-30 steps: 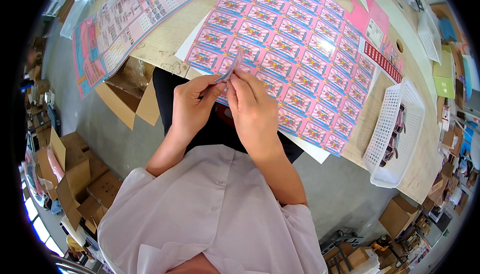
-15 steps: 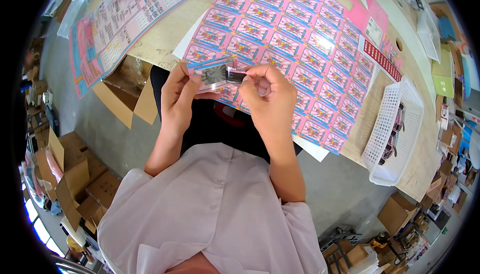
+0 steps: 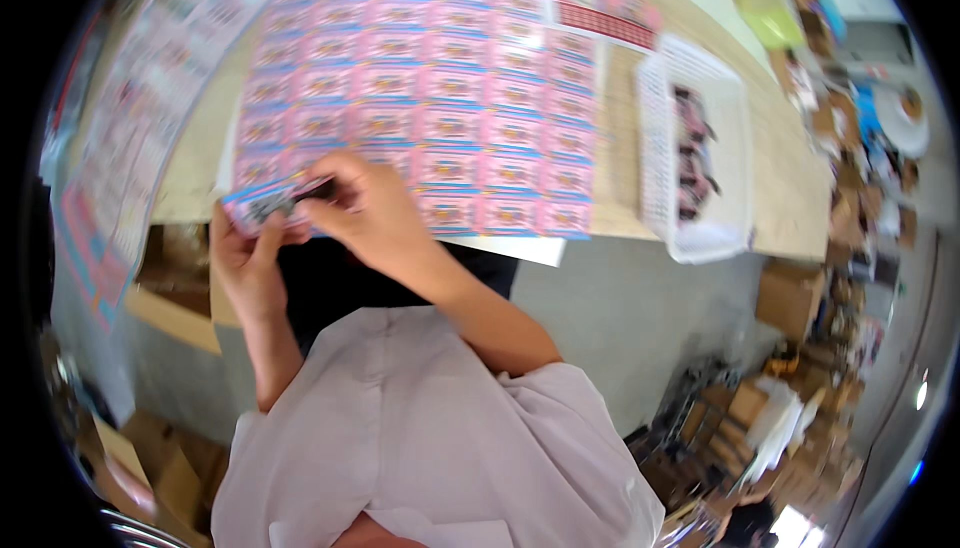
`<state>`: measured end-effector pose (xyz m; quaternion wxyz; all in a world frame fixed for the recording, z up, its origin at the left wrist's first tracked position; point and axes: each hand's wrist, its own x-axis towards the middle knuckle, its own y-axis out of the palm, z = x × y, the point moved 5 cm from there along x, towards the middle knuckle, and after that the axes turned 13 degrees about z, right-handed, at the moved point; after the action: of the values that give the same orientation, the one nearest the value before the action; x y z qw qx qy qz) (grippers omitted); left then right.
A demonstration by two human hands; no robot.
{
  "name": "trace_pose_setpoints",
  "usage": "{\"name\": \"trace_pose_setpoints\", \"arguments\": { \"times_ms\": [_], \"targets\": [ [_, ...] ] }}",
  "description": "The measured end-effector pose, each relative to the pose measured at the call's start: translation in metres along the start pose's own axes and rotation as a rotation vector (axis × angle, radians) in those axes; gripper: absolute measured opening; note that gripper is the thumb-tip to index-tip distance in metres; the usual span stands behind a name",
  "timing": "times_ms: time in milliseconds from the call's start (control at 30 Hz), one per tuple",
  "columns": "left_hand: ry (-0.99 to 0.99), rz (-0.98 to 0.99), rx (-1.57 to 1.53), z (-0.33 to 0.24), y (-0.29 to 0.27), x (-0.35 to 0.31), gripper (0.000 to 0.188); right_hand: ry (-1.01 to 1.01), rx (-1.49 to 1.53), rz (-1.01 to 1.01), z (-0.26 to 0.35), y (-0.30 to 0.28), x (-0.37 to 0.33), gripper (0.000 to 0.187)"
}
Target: The person repeatedly picks up small pink and blue sticker sheets from a table, folds them in half, and places them into a white plastic basket. The person continues this repetitive assembly process throughout the clip, handling the items one at a time.
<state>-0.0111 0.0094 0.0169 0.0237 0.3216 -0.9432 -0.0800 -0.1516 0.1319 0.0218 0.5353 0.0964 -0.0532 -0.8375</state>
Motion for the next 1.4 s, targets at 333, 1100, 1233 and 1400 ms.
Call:
{"name": "trace_pose_setpoints", "arguments": {
  "times_ms": [333, 1100, 1233, 1400],
  "targets": [
    [-0.103, 0.300, -0.213, 0.009, 0.058, -0.003, 0.039, 0.041, -0.057, -0.026, 0.024, -0.046, -0.063, 0.025],
    [-0.227, 0.276, -0.025, 0.022, 0.077, -0.023, 0.046, 0.453, -1.690, -0.014, 0.102, -0.475, -0.119, 0.063],
    [-0.234, 0.281, -0.031, 0.023, 0.085, -0.019, 0.046, 0.443, -1.706, -0.006, 0.106, -0.484, -0.124, 0.060],
    [-0.232, 0.291, -0.030, 0.024, 0.089, -0.017, 0.046, 0.591, -1.170, -0.167, 0.126, -0.486, -0.135, 0.060]
  ]
}}
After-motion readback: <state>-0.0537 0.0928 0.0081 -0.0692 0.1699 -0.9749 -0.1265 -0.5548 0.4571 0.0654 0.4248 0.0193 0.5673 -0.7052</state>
